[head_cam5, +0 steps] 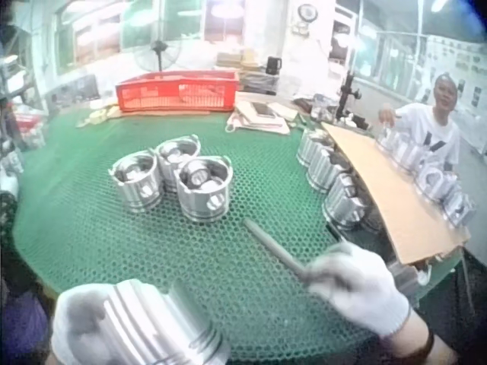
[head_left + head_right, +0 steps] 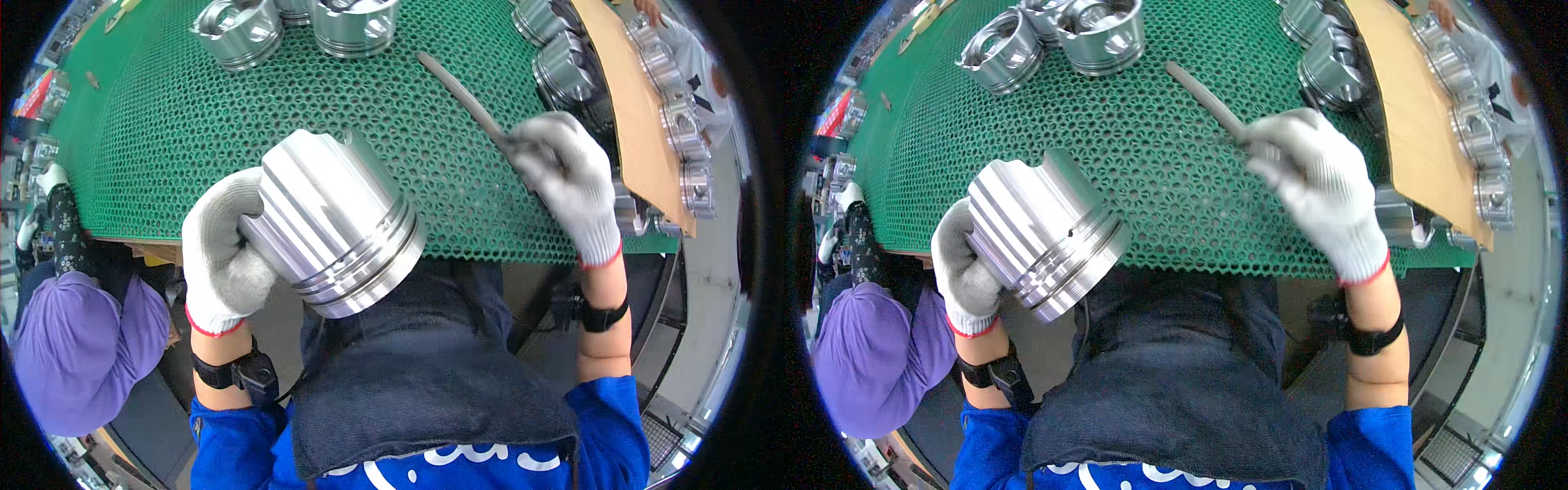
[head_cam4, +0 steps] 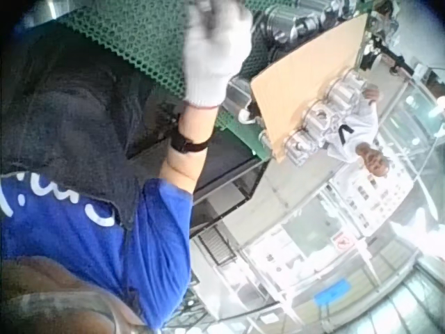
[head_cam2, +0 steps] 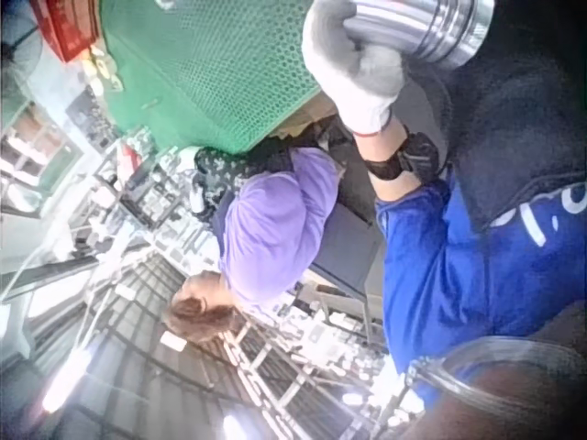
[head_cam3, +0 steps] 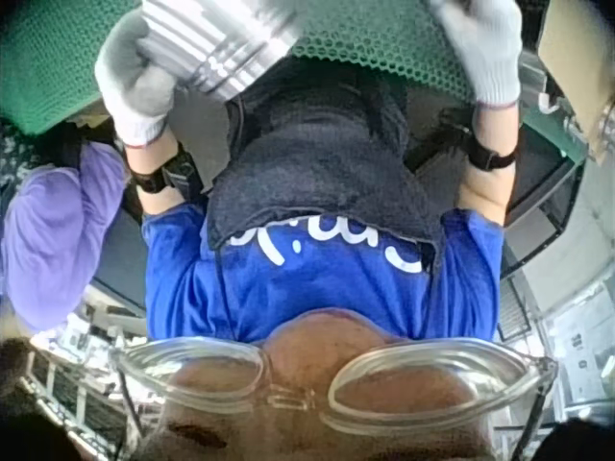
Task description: Deburring the edges and holes of metal pistons using a file and a small scraper tool.
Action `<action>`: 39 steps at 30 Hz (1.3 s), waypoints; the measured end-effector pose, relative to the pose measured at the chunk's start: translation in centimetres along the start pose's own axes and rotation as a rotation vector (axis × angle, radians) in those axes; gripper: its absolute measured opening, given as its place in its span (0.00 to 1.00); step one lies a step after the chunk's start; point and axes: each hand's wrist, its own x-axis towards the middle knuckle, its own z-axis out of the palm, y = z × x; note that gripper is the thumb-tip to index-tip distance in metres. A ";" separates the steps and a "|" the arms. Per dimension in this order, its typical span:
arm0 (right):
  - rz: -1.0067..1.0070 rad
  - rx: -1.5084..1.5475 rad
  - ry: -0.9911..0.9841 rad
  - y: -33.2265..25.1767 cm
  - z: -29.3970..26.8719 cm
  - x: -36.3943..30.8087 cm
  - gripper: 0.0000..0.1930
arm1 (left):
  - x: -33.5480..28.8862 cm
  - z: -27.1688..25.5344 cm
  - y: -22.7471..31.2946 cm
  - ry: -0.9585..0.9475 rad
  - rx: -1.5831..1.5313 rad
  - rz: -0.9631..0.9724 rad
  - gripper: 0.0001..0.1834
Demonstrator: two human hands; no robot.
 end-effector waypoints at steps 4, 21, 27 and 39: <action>-0.319 0.168 -0.004 -3.3 -0.8 -3.5 0.14 | 0.0 1.2 1.6 -0.095 0.110 -0.003 0.19; -0.096 0.106 0.251 -1.0 0.3 -3.0 0.14 | -0.5 6.4 2.9 0.023 -1.022 -0.566 0.25; 0.100 0.138 -0.039 -0.5 1.1 -4.2 0.18 | -2.1 7.1 3.2 -0.027 -1.696 -0.485 0.32; 0.049 0.245 -0.082 -4.1 1.4 -4.2 0.18 | -0.8 7.4 4.7 0.114 -1.076 -0.520 0.68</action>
